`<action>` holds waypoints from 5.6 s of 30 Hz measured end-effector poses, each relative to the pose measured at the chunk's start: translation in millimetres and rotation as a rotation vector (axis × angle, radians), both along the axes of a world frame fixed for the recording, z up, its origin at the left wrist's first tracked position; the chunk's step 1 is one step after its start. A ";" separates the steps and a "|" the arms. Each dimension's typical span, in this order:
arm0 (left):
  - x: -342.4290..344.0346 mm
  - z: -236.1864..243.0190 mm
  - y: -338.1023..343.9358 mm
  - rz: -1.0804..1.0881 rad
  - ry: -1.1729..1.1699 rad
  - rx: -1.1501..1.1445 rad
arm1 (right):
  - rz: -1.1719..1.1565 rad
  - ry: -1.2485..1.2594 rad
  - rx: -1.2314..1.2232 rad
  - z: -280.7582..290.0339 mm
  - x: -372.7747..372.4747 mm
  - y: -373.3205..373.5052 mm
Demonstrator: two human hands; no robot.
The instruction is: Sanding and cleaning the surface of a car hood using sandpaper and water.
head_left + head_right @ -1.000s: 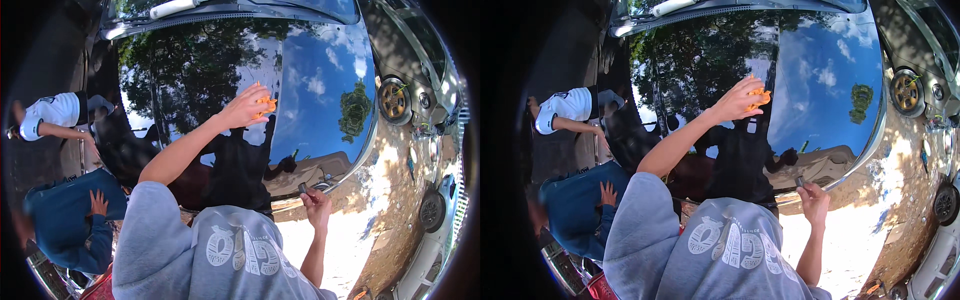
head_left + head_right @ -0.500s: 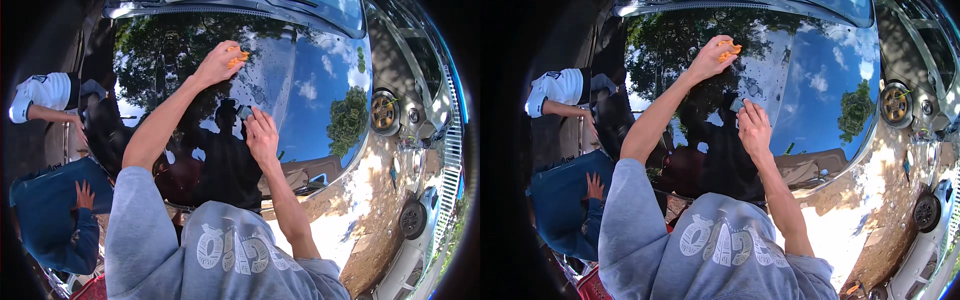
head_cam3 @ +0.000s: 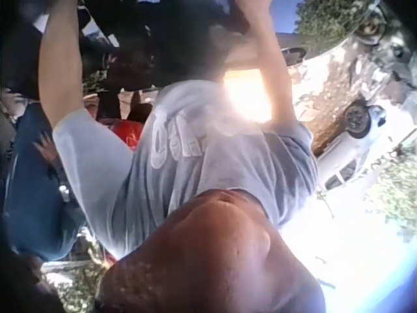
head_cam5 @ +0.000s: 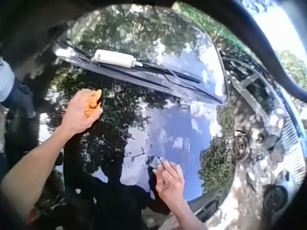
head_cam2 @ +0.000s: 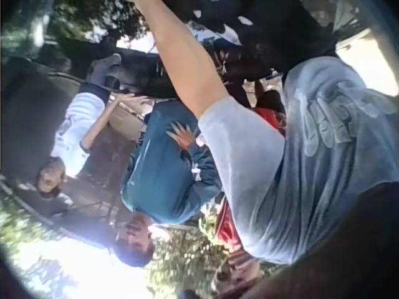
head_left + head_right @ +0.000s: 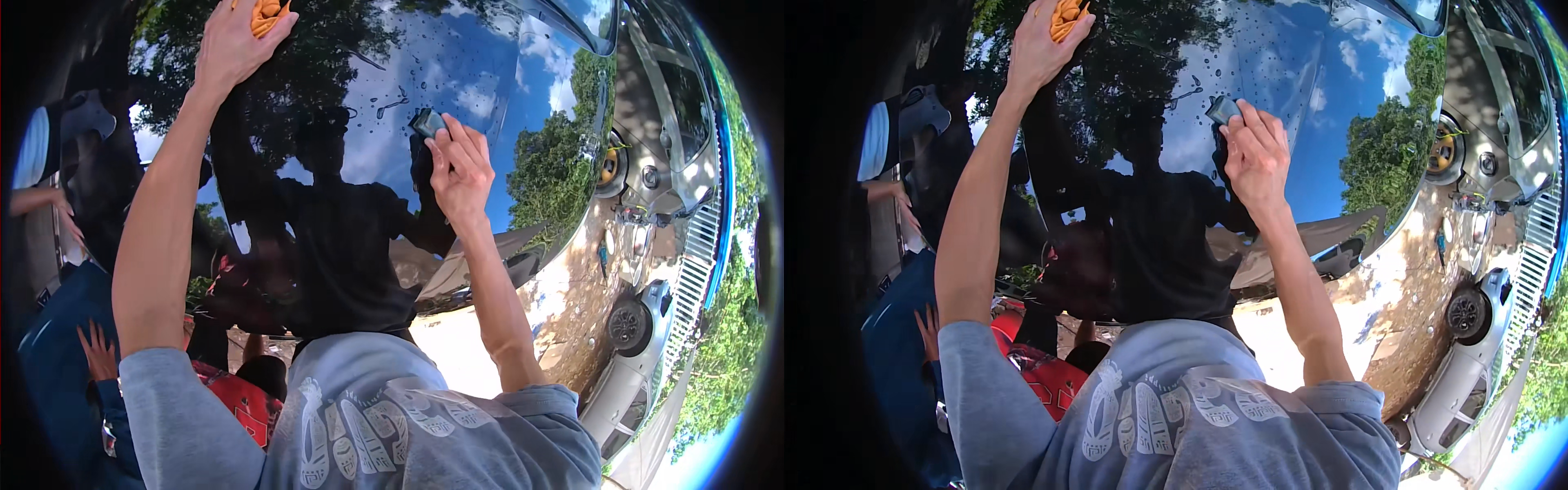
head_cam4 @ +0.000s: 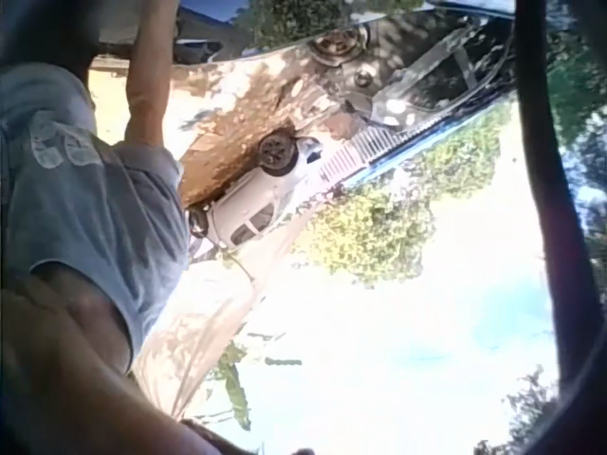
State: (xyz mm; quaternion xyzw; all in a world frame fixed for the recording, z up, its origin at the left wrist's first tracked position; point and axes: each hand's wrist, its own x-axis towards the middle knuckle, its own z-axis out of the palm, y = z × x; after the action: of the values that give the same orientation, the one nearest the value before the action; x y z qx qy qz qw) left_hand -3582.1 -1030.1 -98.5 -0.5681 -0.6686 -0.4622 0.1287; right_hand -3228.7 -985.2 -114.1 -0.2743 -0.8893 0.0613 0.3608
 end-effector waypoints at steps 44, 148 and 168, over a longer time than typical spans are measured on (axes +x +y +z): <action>2.5 11.4 -5.2 0.027 -0.006 -0.056 | -0.361 -0.173 -0.052 35.5 -42.7 23.1; -16.9 -18.4 8.5 0.171 0.189 -0.095 | -0.249 -0.045 -0.012 12.3 -13.5 -22.5; -14.3 -3.8 8.9 0.178 0.163 -0.114 | -0.119 -0.124 0.065 18.8 -2.3 -18.5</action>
State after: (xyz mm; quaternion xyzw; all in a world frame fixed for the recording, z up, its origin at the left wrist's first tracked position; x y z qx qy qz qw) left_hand -3596.5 -1021.2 -102.2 -0.5485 -0.7290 -0.3623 0.1908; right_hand -3231.0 -1003.6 -95.2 -0.3180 -0.8936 -0.0062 0.3168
